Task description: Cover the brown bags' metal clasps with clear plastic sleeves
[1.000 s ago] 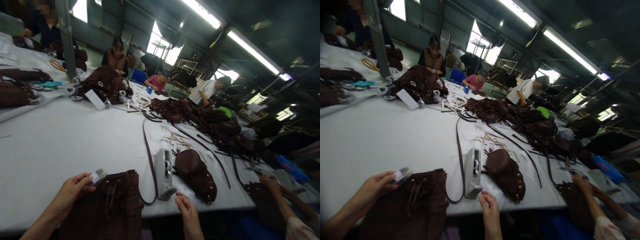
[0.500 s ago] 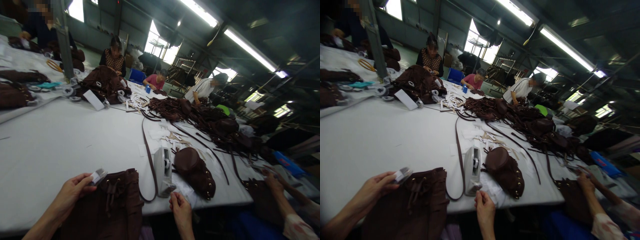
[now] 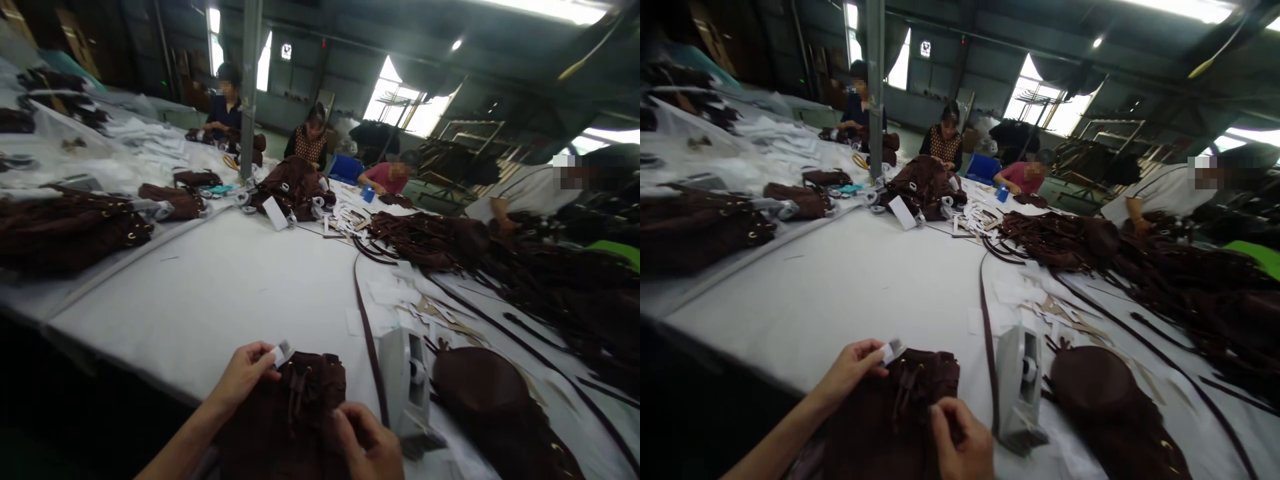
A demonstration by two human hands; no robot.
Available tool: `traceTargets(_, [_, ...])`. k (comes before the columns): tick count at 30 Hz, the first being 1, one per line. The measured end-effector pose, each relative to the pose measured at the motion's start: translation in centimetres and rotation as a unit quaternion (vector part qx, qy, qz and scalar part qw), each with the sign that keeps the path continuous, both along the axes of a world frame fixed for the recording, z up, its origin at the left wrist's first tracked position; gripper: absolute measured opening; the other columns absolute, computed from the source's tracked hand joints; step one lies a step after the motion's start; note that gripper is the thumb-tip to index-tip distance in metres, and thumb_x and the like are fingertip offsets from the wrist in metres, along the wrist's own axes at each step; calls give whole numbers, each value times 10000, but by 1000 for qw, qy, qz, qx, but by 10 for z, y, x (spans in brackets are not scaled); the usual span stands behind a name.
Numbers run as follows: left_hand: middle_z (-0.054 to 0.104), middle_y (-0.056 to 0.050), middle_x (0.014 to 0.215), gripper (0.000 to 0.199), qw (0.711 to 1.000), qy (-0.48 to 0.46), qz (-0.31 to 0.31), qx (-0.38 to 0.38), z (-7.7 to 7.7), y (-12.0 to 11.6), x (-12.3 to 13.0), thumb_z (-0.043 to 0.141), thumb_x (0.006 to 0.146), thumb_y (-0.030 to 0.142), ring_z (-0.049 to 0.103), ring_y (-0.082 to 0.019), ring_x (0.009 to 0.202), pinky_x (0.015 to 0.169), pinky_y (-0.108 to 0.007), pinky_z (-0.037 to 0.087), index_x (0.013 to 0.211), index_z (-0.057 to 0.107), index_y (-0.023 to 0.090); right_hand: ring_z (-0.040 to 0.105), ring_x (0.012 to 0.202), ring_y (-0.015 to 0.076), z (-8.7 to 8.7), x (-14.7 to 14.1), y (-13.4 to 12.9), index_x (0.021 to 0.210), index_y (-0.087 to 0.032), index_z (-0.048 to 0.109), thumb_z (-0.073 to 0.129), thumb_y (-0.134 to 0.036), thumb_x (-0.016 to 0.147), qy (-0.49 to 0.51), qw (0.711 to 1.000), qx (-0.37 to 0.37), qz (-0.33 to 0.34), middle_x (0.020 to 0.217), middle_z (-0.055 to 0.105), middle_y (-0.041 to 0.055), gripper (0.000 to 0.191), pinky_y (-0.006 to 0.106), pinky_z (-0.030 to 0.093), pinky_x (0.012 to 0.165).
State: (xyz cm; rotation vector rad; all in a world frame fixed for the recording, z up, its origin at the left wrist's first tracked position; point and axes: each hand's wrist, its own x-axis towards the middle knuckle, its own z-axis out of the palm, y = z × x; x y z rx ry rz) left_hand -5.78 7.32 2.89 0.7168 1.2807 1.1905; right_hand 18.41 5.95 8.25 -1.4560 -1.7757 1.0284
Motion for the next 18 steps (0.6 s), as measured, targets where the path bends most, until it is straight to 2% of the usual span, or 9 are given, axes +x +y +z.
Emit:
traceTargets(3, [675, -28, 820, 300, 1000, 24, -11, 17, 0, -6, 0, 631, 781, 421, 665, -159, 679, 645, -225, 474, 890, 657, 142, 557, 583, 147, 14, -50, 15, 756, -183, 646, 566, -455, 849, 44, 994, -2, 95, 646, 624, 14, 299, 214, 436, 543])
traceTargets(7, [680, -40, 859, 263, 998, 41, -10, 47, 4, -8, 1, 603, 812, 391, 668, -183, 739, 706, -252, 494, 899, 651, 148, 523, 577, 125, 12, -85, 30, 763, -171, 649, 565, -419, 868, 63, 988, -16, 140, 648, 611, -2, 282, 208, 407, 550])
traceTargets(11, [681, -49, 868, 269, 996, 38, -7, 81, 4, -8, 3, 594, 821, 395, 651, -191, 774, 766, -274, 510, 884, 668, 143, 538, 599, 134, -1, -95, 40, 741, -162, 656, 559, -416, 872, 43, 990, -21, 131, 653, 629, 1, 302, 213, 399, 565])
traceTargets(18, [688, -57, 842, 275, 993, 53, -12, 105, -1, -10, 2, 578, 834, 395, 659, -209, 770, 740, -295, 526, 893, 661, 139, 561, 588, 153, -18, -98, 43, 726, -158, 689, 548, -463, 858, -16, 995, -26, 93, 637, 665, 19, 360, 227, 389, 554])
